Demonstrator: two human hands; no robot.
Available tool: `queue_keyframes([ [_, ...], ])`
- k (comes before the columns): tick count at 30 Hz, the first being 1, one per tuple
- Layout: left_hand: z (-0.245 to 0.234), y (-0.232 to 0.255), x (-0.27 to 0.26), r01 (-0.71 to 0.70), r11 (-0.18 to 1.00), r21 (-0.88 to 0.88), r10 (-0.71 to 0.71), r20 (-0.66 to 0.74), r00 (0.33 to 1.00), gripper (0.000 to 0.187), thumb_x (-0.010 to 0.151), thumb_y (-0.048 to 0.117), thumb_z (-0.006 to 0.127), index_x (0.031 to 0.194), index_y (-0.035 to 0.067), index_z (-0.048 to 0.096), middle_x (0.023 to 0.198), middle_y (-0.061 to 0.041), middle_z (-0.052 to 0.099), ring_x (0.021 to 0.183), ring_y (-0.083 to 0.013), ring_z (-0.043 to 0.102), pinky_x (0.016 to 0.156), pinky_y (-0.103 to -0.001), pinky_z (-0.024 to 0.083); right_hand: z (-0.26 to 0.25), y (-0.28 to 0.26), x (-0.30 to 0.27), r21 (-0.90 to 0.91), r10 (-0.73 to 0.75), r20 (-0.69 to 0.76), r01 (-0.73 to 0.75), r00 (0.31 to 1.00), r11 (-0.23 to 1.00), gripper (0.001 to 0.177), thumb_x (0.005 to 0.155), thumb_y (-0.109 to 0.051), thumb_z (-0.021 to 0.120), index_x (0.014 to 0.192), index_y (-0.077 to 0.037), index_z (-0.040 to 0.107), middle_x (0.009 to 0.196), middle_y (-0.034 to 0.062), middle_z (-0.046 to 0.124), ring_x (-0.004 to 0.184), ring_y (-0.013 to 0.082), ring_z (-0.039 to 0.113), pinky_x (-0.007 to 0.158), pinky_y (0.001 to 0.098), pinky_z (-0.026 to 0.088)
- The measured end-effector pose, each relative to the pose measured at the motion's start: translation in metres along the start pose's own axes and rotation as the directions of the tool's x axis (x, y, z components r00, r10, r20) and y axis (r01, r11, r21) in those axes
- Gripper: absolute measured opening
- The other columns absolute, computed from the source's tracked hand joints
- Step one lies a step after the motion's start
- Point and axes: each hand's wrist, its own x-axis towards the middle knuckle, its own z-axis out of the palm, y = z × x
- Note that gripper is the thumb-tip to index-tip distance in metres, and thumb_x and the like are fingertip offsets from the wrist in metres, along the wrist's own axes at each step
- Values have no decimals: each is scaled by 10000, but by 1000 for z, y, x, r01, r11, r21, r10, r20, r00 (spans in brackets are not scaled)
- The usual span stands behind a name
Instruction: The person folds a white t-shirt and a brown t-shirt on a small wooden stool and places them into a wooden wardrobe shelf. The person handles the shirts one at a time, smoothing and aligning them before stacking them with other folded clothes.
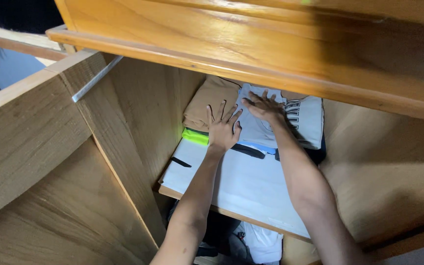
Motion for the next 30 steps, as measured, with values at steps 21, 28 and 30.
queue_keyframes([
  [21, -8, 4, -3, 132, 980, 147, -140, 47, 989, 441, 912, 454, 453, 1269, 246, 609, 1474, -73, 515, 1481, -344, 338, 1188, -729, 17, 0, -1, -18, -12, -64, -26, 63, 998, 998, 833, 914, -856, 131, 1623, -419, 139, 1698, 184, 68, 1525, 502, 77, 1172, 696, 156],
  [28, -8, 2, -7, 144, 981, 130, -156, 89, 984, 449, 950, 462, 399, 1296, 249, 589, 1503, -62, 476, 1483, -315, 332, 1209, -667, 48, 0, -4, -12, -12, -63, 29, 63, 998, 998, 792, 909, -845, 136, 1604, -466, 164, 1718, 74, 35, 1535, 474, 40, 1182, 681, 155],
  [30, -9, 3, -9, 144, 980, 137, -158, 101, 982, 445, 962, 457, 394, 1310, 251, 581, 1511, -59, 468, 1487, -310, 329, 1214, -657, 48, -3, -6, -15, -24, -45, 52, 47, 998, 999, 774, 917, -837, 133, 1601, -475, 159, 1719, 58, 33, 1537, 463, 34, 1185, 672, 151],
])
